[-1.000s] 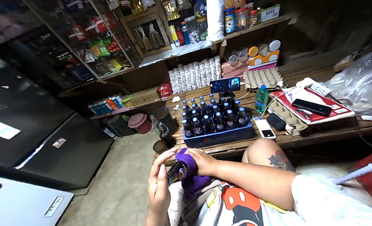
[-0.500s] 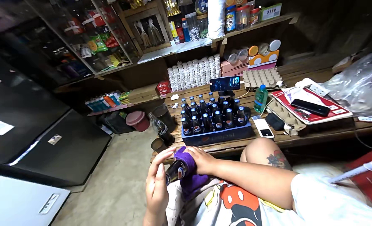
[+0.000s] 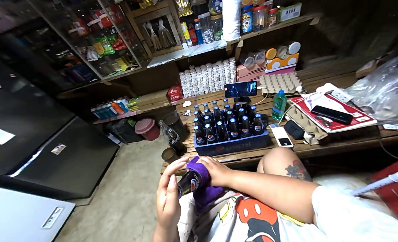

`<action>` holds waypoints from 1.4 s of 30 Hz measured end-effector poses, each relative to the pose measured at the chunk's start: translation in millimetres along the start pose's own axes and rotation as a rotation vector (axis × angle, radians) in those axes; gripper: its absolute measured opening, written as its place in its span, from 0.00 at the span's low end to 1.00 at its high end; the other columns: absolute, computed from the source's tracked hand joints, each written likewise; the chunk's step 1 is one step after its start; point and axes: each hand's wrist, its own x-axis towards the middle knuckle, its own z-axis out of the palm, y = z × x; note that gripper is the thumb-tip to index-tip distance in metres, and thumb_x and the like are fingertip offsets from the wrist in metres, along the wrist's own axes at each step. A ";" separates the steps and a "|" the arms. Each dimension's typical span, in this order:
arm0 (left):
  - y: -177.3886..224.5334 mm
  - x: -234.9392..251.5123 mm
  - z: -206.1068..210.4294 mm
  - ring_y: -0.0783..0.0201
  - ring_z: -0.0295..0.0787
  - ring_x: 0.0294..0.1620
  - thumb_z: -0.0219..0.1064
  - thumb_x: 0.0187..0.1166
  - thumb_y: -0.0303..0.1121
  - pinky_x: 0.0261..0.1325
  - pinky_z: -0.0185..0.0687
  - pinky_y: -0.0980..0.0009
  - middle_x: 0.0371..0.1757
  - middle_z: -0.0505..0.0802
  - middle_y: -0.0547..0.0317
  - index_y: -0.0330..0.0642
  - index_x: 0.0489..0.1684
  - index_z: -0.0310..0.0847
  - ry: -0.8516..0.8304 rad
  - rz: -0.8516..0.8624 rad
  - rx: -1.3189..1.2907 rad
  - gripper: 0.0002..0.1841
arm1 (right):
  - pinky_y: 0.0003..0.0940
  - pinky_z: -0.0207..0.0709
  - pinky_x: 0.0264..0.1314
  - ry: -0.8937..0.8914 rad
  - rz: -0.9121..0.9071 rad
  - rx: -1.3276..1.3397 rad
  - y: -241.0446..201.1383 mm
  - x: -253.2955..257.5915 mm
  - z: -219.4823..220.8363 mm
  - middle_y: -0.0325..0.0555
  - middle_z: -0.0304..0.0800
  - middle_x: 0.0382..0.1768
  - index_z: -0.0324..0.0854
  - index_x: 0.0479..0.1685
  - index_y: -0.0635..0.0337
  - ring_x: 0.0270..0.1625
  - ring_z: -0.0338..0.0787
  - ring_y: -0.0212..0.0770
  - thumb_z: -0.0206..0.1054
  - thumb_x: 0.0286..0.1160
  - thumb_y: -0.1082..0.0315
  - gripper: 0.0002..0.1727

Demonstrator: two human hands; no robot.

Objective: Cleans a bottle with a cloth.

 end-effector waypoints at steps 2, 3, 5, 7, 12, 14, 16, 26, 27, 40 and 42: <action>-0.5 0.2 -0.3 0.57 0.82 0.76 0.47 0.93 0.51 0.83 0.72 0.58 0.67 0.91 0.59 0.55 0.65 0.84 -0.001 0.007 0.004 0.21 | 0.60 0.61 0.85 0.006 -0.001 0.001 0.9 0.3 0.4 0.65 0.72 0.80 0.70 0.78 0.69 0.85 0.69 0.62 0.85 0.53 0.65 0.45; -0.5 0.5 -0.6 0.58 0.82 0.76 0.47 0.93 0.51 0.83 0.72 0.58 0.67 0.91 0.60 0.55 0.65 0.84 -0.001 0.009 0.008 0.21 | 0.59 0.60 0.86 0.004 0.000 0.001 1.2 0.6 0.3 0.64 0.72 0.80 0.70 0.78 0.69 0.85 0.69 0.62 0.84 0.54 0.65 0.45; -0.4 0.5 -0.9 0.57 0.82 0.76 0.47 0.93 0.51 0.83 0.71 0.58 0.68 0.91 0.59 0.55 0.65 0.84 -0.001 0.009 0.010 0.21 | 0.59 0.61 0.86 0.002 0.002 0.002 1.9 1.1 0.7 0.64 0.72 0.80 0.70 0.78 0.69 0.85 0.69 0.61 0.84 0.54 0.65 0.45; -0.1 0.4 -0.4 0.57 0.82 0.76 0.47 0.92 0.51 0.83 0.72 0.58 0.67 0.91 0.59 0.55 0.64 0.84 0.002 0.006 0.005 0.21 | 0.59 0.60 0.86 0.004 0.002 0.006 2.1 0.7 1.0 0.64 0.72 0.80 0.70 0.78 0.69 0.85 0.69 0.61 0.84 0.54 0.65 0.45; 0.3 -0.2 -0.9 0.56 0.82 0.76 0.46 0.93 0.51 0.83 0.72 0.58 0.68 0.91 0.58 0.54 0.65 0.84 0.003 0.010 0.001 0.22 | 0.58 0.60 0.86 0.000 0.013 0.009 -0.8 -0.3 -1.0 0.63 0.72 0.80 0.70 0.78 0.68 0.85 0.68 0.61 0.83 0.56 0.64 0.44; 1.1 -0.3 -0.8 0.57 0.82 0.76 0.47 0.93 0.51 0.83 0.72 0.58 0.68 0.91 0.59 0.55 0.64 0.84 0.002 0.003 0.003 0.21 | 0.59 0.60 0.86 0.002 0.015 0.017 -2.2 -1.0 -1.7 0.64 0.72 0.80 0.71 0.78 0.68 0.85 0.68 0.61 0.83 0.56 0.64 0.44; 0.8 -0.6 -0.7 0.57 0.82 0.76 0.47 0.93 0.51 0.83 0.72 0.58 0.68 0.91 0.60 0.55 0.64 0.84 0.001 -0.001 0.002 0.21 | 0.59 0.59 0.86 -0.001 0.017 0.021 -3.0 -1.3 -2.5 0.64 0.72 0.80 0.71 0.78 0.68 0.85 0.68 0.61 0.83 0.56 0.64 0.44; -1.0 3.1 0.3 0.58 0.82 0.76 0.47 0.93 0.51 0.83 0.72 0.59 0.68 0.91 0.59 0.54 0.64 0.85 0.003 0.018 0.006 0.22 | 0.58 0.59 0.87 -0.014 -0.004 0.075 2.5 -1.6 -5.4 0.64 0.71 0.80 0.71 0.78 0.69 0.85 0.68 0.61 0.84 0.57 0.63 0.44; -2.1 5.3 0.6 0.57 0.82 0.76 0.46 0.93 0.50 0.83 0.72 0.58 0.68 0.91 0.58 0.52 0.64 0.84 0.003 0.020 0.000 0.22 | 0.57 0.58 0.88 -0.023 -0.001 0.086 -0.5 -2.1 -8.9 0.65 0.71 0.80 0.70 0.79 0.69 0.85 0.68 0.60 0.84 0.57 0.64 0.44; -11.1 41.9 7.0 0.58 0.81 0.74 0.42 0.93 0.39 0.81 0.73 0.60 0.68 0.88 0.46 0.29 0.65 0.80 -0.030 0.025 0.043 0.25 | 0.51 0.66 0.85 0.192 -0.309 0.085 -80.5 6.3 -48.8 0.74 0.78 0.73 0.73 0.72 0.81 0.80 0.76 0.64 0.81 0.62 0.60 0.41; -12.3 45.3 5.8 0.59 0.81 0.74 0.42 0.93 0.39 0.81 0.73 0.60 0.68 0.88 0.46 0.28 0.66 0.79 -0.016 -0.007 0.050 0.25 | 0.48 0.66 0.85 0.189 -0.288 0.110 -75.2 10.6 -45.8 0.74 0.78 0.73 0.73 0.72 0.80 0.80 0.76 0.63 0.82 0.61 0.57 0.43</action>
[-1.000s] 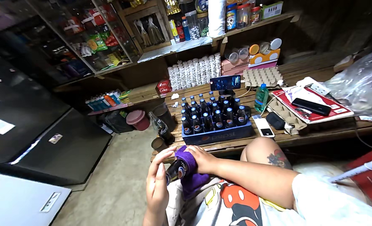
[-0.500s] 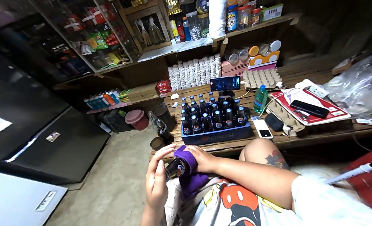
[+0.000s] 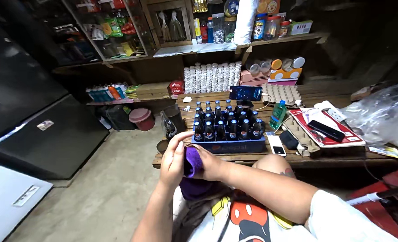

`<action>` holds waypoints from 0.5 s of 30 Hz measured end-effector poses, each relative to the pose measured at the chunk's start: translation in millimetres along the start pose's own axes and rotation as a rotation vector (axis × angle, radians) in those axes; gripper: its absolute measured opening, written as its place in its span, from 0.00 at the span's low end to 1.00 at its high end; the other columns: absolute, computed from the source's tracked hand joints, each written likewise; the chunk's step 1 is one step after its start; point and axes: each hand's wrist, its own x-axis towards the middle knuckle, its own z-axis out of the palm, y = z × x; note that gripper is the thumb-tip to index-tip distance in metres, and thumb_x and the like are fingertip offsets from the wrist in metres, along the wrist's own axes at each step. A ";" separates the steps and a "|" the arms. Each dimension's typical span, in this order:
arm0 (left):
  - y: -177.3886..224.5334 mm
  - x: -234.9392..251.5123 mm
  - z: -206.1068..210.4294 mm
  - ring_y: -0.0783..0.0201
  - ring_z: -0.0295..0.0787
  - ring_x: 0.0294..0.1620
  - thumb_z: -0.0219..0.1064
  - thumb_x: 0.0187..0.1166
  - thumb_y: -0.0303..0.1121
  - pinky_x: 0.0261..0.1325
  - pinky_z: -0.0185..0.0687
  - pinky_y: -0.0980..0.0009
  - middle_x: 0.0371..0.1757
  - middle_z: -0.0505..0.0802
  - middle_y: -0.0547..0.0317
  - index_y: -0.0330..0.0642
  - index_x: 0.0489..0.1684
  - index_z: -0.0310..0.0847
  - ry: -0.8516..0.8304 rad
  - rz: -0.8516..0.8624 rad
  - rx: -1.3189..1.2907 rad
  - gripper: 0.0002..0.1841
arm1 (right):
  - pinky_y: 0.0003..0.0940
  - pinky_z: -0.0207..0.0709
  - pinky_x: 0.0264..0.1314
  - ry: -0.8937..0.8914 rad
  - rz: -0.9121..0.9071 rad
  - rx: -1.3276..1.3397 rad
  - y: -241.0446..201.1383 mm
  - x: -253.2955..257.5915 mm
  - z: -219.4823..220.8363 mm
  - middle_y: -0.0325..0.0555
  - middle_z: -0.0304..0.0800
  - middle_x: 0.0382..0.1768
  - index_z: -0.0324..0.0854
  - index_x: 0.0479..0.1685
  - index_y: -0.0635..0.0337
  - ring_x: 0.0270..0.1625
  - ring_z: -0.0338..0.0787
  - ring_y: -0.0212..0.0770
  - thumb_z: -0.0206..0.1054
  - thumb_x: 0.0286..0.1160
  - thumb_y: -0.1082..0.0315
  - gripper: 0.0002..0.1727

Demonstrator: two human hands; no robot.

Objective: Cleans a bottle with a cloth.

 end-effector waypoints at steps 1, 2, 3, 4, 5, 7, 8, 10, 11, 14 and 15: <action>-1.0 1.8 -0.2 0.60 0.82 0.73 0.42 0.92 0.39 0.81 0.73 0.60 0.67 0.89 0.48 0.29 0.65 0.80 0.013 -0.025 0.003 0.25 | 0.47 0.65 0.86 -0.002 0.024 0.017 4.5 0.7 2.1 0.73 0.78 0.73 0.73 0.73 0.80 0.80 0.76 0.61 0.83 0.60 0.56 0.44; -2.3 3.7 -0.5 0.63 0.82 0.72 0.42 0.92 0.39 0.79 0.74 0.61 0.66 0.90 0.50 0.31 0.64 0.81 0.028 -0.057 0.009 0.25 | 0.45 0.65 0.86 -0.005 0.058 0.033 10.8 0.8 5.2 0.72 0.77 0.74 0.72 0.74 0.80 0.81 0.76 0.59 0.84 0.57 0.55 0.47; -3.8 6.4 -1.7 0.64 0.83 0.70 0.42 0.91 0.39 0.76 0.76 0.62 0.65 0.90 0.53 0.33 0.64 0.82 0.042 -0.087 0.015 0.24 | 0.43 0.64 0.87 -0.011 0.095 0.048 17.7 0.5 8.1 0.72 0.76 0.75 0.70 0.76 0.80 0.81 0.75 0.57 0.86 0.55 0.53 0.51; -5.5 10.2 -4.1 0.65 0.84 0.69 0.42 0.90 0.39 0.75 0.77 0.61 0.65 0.91 0.54 0.35 0.64 0.82 0.048 -0.113 0.014 0.24 | 0.41 0.64 0.87 -0.016 0.131 0.064 24.2 0.3 10.2 0.71 0.76 0.75 0.69 0.77 0.79 0.82 0.75 0.55 0.87 0.52 0.53 0.53; -7.6 14.5 -7.2 0.65 0.84 0.69 0.42 0.89 0.38 0.74 0.77 0.61 0.66 0.91 0.55 0.35 0.64 0.81 0.049 -0.139 0.006 0.24 | 0.40 0.64 0.88 -0.034 0.176 0.076 29.9 0.0 11.4 0.70 0.75 0.76 0.67 0.79 0.78 0.82 0.75 0.53 0.87 0.51 0.53 0.54; -11.3 24.1 -13.6 0.64 0.84 0.69 0.40 0.86 0.34 0.74 0.77 0.61 0.67 0.89 0.53 0.34 0.67 0.78 0.049 -0.192 -0.038 0.23 | 0.41 0.62 0.88 -0.095 0.275 0.080 40.7 -2.2 13.5 0.68 0.74 0.77 0.67 0.80 0.75 0.82 0.74 0.52 0.86 0.52 0.52 0.54; -13.3 28.4 -16.5 0.63 0.84 0.69 0.39 0.86 0.33 0.75 0.77 0.62 0.67 0.89 0.52 0.33 0.68 0.77 0.051 -0.218 -0.053 0.24 | 0.42 0.61 0.89 -0.125 0.307 0.059 48.9 -5.4 15.7 0.67 0.74 0.78 0.68 0.80 0.74 0.83 0.73 0.52 0.86 0.54 0.51 0.53; -17.7 34.5 -21.7 0.61 0.84 0.71 0.37 0.85 0.32 0.76 0.76 0.61 0.69 0.88 0.49 0.33 0.69 0.76 0.050 -0.257 -0.060 0.25 | 0.44 0.57 0.91 -0.168 0.340 -0.002 65.9 -16.5 22.0 0.67 0.73 0.79 0.69 0.80 0.73 0.85 0.70 0.54 0.84 0.56 0.49 0.52; -20.2 36.3 -23.1 0.61 0.83 0.71 0.37 0.85 0.32 0.75 0.76 0.61 0.70 0.87 0.48 0.33 0.70 0.75 0.047 -0.262 -0.058 0.25 | 0.44 0.57 0.91 -0.166 0.344 -0.022 70.8 -21.7 24.1 0.69 0.73 0.79 0.68 0.80 0.74 0.85 0.70 0.56 0.84 0.56 0.50 0.52; -23.4 38.2 -22.0 0.63 0.84 0.70 0.38 0.84 0.31 0.74 0.77 0.62 0.69 0.88 0.51 0.35 0.69 0.76 0.042 -0.244 -0.072 0.24 | 0.43 0.56 0.91 -0.178 0.367 -0.037 70.2 -25.4 22.8 0.69 0.72 0.80 0.68 0.80 0.76 0.86 0.69 0.56 0.83 0.58 0.54 0.50; -23.6 38.4 -20.6 0.63 0.84 0.70 0.38 0.84 0.31 0.75 0.77 0.62 0.68 0.88 0.51 0.35 0.69 0.76 0.044 -0.237 -0.082 0.24 | 0.43 0.55 0.92 -0.200 0.381 -0.032 67.4 -24.3 20.1 0.69 0.71 0.80 0.67 0.80 0.76 0.86 0.68 0.55 0.82 0.60 0.56 0.49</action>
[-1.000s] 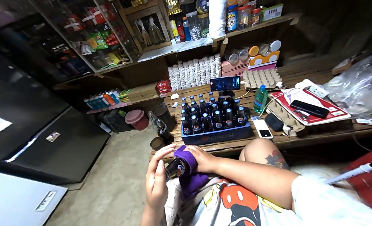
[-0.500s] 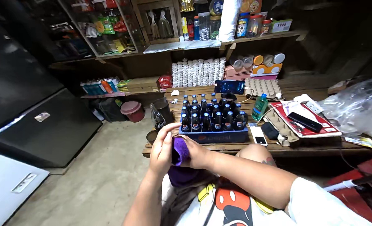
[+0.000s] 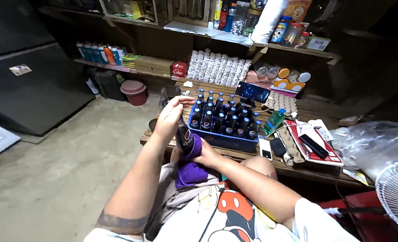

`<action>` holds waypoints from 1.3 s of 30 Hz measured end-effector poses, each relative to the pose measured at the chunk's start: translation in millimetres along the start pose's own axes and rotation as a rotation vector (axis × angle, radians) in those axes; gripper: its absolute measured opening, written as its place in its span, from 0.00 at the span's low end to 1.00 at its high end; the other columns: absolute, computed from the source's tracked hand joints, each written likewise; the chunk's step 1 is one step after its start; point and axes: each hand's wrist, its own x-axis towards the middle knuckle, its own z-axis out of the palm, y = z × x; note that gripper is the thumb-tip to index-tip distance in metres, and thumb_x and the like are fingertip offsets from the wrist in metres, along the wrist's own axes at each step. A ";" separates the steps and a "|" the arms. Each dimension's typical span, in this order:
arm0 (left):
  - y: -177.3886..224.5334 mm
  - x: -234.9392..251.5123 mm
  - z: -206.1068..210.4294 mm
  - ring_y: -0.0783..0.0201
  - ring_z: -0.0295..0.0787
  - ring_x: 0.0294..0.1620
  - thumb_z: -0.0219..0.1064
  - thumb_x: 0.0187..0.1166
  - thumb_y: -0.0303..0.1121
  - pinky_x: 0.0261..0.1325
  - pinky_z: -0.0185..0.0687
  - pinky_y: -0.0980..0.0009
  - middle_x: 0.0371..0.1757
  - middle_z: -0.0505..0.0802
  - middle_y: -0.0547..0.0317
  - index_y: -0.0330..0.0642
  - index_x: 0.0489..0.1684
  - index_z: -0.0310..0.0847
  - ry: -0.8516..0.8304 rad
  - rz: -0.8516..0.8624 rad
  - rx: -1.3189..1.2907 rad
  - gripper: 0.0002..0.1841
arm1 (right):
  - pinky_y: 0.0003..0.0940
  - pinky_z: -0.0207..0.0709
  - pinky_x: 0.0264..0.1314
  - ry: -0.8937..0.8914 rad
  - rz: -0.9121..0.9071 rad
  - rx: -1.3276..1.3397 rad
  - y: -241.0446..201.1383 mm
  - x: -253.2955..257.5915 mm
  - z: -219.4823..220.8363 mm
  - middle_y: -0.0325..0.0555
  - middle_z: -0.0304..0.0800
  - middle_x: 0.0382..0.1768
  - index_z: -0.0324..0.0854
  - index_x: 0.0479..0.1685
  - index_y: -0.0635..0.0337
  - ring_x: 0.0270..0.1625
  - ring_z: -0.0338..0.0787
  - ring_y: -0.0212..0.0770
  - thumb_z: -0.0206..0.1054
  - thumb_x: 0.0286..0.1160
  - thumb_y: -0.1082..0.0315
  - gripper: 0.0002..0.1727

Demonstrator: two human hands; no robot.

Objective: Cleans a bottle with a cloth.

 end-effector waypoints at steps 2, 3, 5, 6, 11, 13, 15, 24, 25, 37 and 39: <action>0.6 1.5 2.5 0.63 0.84 0.70 0.39 0.83 0.29 0.76 0.76 0.63 0.67 0.89 0.51 0.34 0.68 0.77 0.013 0.002 -0.005 0.24 | 0.42 0.57 0.91 0.000 -0.017 0.011 -4.6 0.1 -5.7 0.69 0.73 0.79 0.68 0.79 0.76 0.85 0.70 0.53 0.81 0.62 0.59 0.45; 0.5 3.0 2.6 0.63 0.84 0.70 0.39 0.83 0.29 0.76 0.76 0.63 0.66 0.89 0.51 0.34 0.67 0.77 0.019 0.001 -0.006 0.24 | 0.41 0.60 0.90 0.030 -0.036 0.029 -7.6 1.0 -8.7 0.68 0.75 0.78 0.69 0.78 0.77 0.83 0.73 0.51 0.80 0.63 0.60 0.43; -2.4 6.1 1.1 0.63 0.85 0.69 0.39 0.83 0.29 0.76 0.76 0.62 0.66 0.90 0.51 0.34 0.67 0.78 0.029 0.010 -0.005 0.23 | 0.37 0.67 0.86 0.136 -0.094 0.078 -17.3 4.8 -16.2 0.67 0.80 0.73 0.71 0.75 0.78 0.78 0.79 0.47 0.78 0.65 0.62 0.40; -5.3 7.9 0.7 0.63 0.85 0.69 0.39 0.83 0.29 0.76 0.77 0.63 0.65 0.90 0.51 0.34 0.66 0.78 0.032 0.023 -0.011 0.23 | 0.36 0.70 0.83 0.189 -0.132 0.098 -24.3 7.2 -21.0 0.66 0.82 0.70 0.73 0.73 0.79 0.75 0.81 0.45 0.78 0.65 0.62 0.38; -0.7 5.0 12.7 0.64 0.86 0.68 0.41 0.85 0.30 0.74 0.78 0.62 0.64 0.91 0.52 0.36 0.64 0.81 0.014 0.039 0.020 0.22 | 0.32 0.80 0.73 0.304 -0.298 0.214 -55.0 21.1 -29.7 0.56 0.88 0.60 0.78 0.66 0.74 0.65 0.88 0.35 0.79 0.64 0.67 0.30; 5.9 0.3 17.6 0.66 0.86 0.66 0.40 0.85 0.29 0.72 0.79 0.63 0.64 0.91 0.55 0.38 0.64 0.82 0.016 0.033 0.047 0.23 | 0.31 0.81 0.72 0.256 -0.211 0.262 -56.9 23.8 -22.9 0.51 0.90 0.57 0.79 0.65 0.72 0.63 0.89 0.32 0.84 0.59 0.63 0.34; 7.3 -2.3 17.5 0.67 0.86 0.65 0.40 0.84 0.28 0.70 0.80 0.64 0.64 0.91 0.55 0.38 0.64 0.82 0.017 0.037 0.051 0.23 | 0.32 0.79 0.74 0.193 -0.072 0.261 -50.6 23.2 -16.9 0.52 0.89 0.60 0.77 0.69 0.70 0.66 0.87 0.33 0.86 0.52 0.58 0.41; -8.8 7.8 4.6 0.63 0.85 0.69 0.42 0.82 0.31 0.76 0.77 0.61 0.64 0.91 0.53 0.37 0.63 0.82 0.032 0.057 -0.012 0.23 | 0.33 0.72 0.81 0.065 0.000 0.157 -3.3 14.0 7.6 0.57 0.87 0.66 0.75 0.71 0.74 0.71 0.84 0.37 0.86 0.53 0.54 0.45; -9.4 7.3 5.8 0.62 0.85 0.69 0.42 0.82 0.31 0.76 0.77 0.60 0.64 0.91 0.52 0.37 0.62 0.82 0.030 0.060 -0.029 0.23 | 0.32 0.72 0.80 0.070 -0.002 0.157 -2.9 12.9 8.3 0.57 0.87 0.66 0.75 0.71 0.74 0.71 0.84 0.36 0.86 0.54 0.54 0.45; -9.1 6.4 3.0 0.62 0.87 0.66 0.42 0.82 0.30 0.74 0.79 0.62 0.61 0.91 0.52 0.35 0.61 0.81 0.051 0.064 -0.055 0.22 | 0.39 0.81 0.72 0.137 0.253 0.066 18.1 15.9 -56.4 0.51 0.94 0.54 0.86 0.59 0.66 0.60 0.91 0.38 0.79 0.68 0.60 0.24; -7.2 6.0 6.6 0.63 0.87 0.66 0.42 0.82 0.29 0.74 0.79 0.62 0.60 0.92 0.52 0.35 0.59 0.82 0.054 0.077 -0.051 0.22 | 0.46 0.82 0.69 0.296 0.398 0.155 21.4 25.2 -77.4 0.54 0.93 0.53 0.85 0.60 0.66 0.59 0.91 0.43 0.80 0.67 0.59 0.25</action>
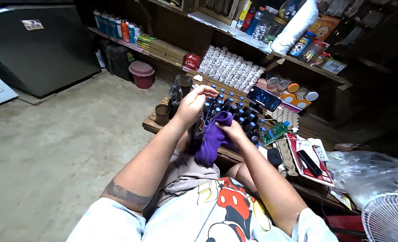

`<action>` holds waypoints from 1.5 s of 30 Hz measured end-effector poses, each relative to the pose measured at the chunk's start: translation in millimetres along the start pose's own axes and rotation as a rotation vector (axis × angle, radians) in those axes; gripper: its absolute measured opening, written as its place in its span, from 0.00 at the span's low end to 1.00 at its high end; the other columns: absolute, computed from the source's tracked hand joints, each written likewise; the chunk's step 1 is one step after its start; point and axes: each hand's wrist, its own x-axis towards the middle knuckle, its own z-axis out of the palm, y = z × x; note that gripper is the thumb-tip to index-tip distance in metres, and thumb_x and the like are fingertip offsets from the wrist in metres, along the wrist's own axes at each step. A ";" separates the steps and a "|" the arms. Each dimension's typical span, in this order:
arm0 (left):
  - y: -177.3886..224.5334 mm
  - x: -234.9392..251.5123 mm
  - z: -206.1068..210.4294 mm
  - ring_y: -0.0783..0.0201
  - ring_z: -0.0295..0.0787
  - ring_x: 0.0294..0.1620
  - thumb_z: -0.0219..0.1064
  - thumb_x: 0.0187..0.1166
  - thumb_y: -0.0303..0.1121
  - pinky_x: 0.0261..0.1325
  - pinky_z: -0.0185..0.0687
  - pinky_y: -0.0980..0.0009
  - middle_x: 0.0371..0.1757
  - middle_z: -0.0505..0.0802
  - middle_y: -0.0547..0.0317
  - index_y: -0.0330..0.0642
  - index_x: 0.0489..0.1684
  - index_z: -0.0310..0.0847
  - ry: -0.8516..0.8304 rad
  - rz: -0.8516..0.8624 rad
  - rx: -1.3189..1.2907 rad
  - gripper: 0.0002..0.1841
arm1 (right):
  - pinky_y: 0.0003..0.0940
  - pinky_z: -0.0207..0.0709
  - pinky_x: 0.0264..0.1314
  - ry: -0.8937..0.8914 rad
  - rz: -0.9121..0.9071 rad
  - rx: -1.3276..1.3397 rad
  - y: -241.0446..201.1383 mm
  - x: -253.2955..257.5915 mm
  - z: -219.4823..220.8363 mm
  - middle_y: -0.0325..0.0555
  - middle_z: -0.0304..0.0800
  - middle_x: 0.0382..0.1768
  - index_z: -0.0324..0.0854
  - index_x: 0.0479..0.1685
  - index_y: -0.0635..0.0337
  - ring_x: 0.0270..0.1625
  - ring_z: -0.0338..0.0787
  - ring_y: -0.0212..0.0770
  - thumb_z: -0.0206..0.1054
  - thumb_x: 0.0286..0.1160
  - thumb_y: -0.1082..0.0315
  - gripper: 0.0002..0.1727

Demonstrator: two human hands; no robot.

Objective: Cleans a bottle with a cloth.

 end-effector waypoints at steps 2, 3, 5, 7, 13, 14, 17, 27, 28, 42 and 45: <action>1.3 -1.2 4.7 0.63 0.87 0.65 0.42 0.82 0.29 0.73 0.79 0.62 0.60 0.92 0.52 0.35 0.59 0.83 -0.006 0.007 0.007 0.22 | 0.49 0.83 0.67 0.121 0.031 0.108 -6.3 9.0 -12.2 0.55 0.91 0.56 0.80 0.67 0.64 0.59 0.91 0.45 0.79 0.70 0.58 0.29; 1.5 -1.5 6.2 0.63 0.87 0.66 0.42 0.82 0.29 0.73 0.79 0.62 0.60 0.92 0.52 0.36 0.59 0.83 -0.013 0.013 0.008 0.22 | 0.48 0.84 0.66 0.161 0.004 0.166 -11.1 10.1 -15.1 0.54 0.91 0.57 0.78 0.70 0.62 0.59 0.91 0.44 0.77 0.72 0.57 0.30; 1.0 -1.7 7.4 0.63 0.86 0.67 0.41 0.82 0.29 0.74 0.78 0.61 0.60 0.92 0.52 0.36 0.60 0.83 -0.022 0.012 0.016 0.22 | 0.45 0.85 0.63 0.201 -0.034 0.298 -29.9 0.8 -13.1 0.51 0.90 0.58 0.74 0.74 0.60 0.58 0.91 0.41 0.73 0.77 0.56 0.29; 2.6 -2.2 5.9 0.64 0.86 0.67 0.42 0.82 0.30 0.74 0.78 0.61 0.61 0.92 0.53 0.37 0.60 0.83 -0.017 -0.002 0.038 0.22 | 0.41 0.86 0.58 0.164 -0.066 0.447 -50.6 -22.2 -0.8 0.48 0.91 0.53 0.75 0.71 0.60 0.53 0.91 0.38 0.67 0.83 0.57 0.23; 2.8 -5.2 -1.6 0.64 0.86 0.66 0.41 0.82 0.28 0.74 0.78 0.64 0.62 0.91 0.52 0.35 0.61 0.81 0.015 0.004 0.010 0.22 | 0.31 0.73 0.80 -0.186 -0.349 0.208 -58.4 -81.5 43.4 0.53 0.82 0.71 0.72 0.76 0.69 0.74 0.81 0.34 0.72 0.75 0.63 0.32; 4.6 -7.3 -2.6 0.64 0.86 0.67 0.40 0.82 0.28 0.74 0.78 0.64 0.63 0.91 0.51 0.34 0.61 0.81 0.016 -0.004 0.010 0.22 | 0.34 0.68 0.85 -0.204 -0.389 0.122 -51.8 -78.0 45.3 0.57 0.77 0.77 0.70 0.80 0.69 0.79 0.77 0.38 0.71 0.76 0.63 0.34; 3.2 -8.3 -5.7 0.63 0.86 0.66 0.40 0.81 0.27 0.73 0.79 0.64 0.62 0.91 0.51 0.34 0.61 0.81 0.027 0.000 0.008 0.22 | 0.34 0.74 0.78 -0.177 -0.270 0.097 -52.9 -66.5 39.6 0.54 0.86 0.66 0.77 0.72 0.68 0.71 0.83 0.35 0.64 0.83 0.65 0.23; 5.5 -15.6 -8.9 0.63 0.87 0.65 0.37 0.82 0.27 0.71 0.81 0.62 0.63 0.91 0.53 0.37 0.63 0.80 0.007 -0.024 0.040 0.24 | 0.52 0.79 0.73 -0.185 0.123 1.092 -31.7 -37.0 24.6 0.45 0.84 0.70 0.66 0.83 0.41 0.73 0.83 0.45 0.32 0.73 0.18 0.49; 5.3 -16.1 -9.6 0.63 0.87 0.66 0.37 0.82 0.27 0.71 0.80 0.62 0.64 0.91 0.53 0.37 0.63 0.79 0.003 -0.022 0.040 0.24 | 0.52 0.79 0.73 -0.208 0.192 1.108 -23.7 -38.9 32.2 0.47 0.84 0.70 0.65 0.84 0.44 0.73 0.82 0.46 0.30 0.71 0.17 0.52; 7.7 -17.4 -13.0 0.63 0.87 0.67 0.36 0.80 0.27 0.71 0.79 0.63 0.65 0.91 0.53 0.38 0.64 0.78 0.030 -0.062 0.035 0.24 | 0.68 0.71 0.73 -0.287 0.204 -0.680 -6.7 -22.0 -29.5 0.63 0.85 0.66 0.70 0.81 0.55 0.71 0.83 0.63 0.75 0.71 0.50 0.38; 8.6 -14.9 -9.0 0.63 0.88 0.65 0.36 0.81 0.26 0.71 0.80 0.63 0.62 0.91 0.51 0.35 0.61 0.78 0.049 -0.064 0.017 0.23 | 0.67 0.75 0.68 -0.244 0.157 -0.697 -9.9 -29.3 -35.5 0.61 0.89 0.58 0.63 0.85 0.48 0.64 0.87 0.63 0.74 0.72 0.47 0.41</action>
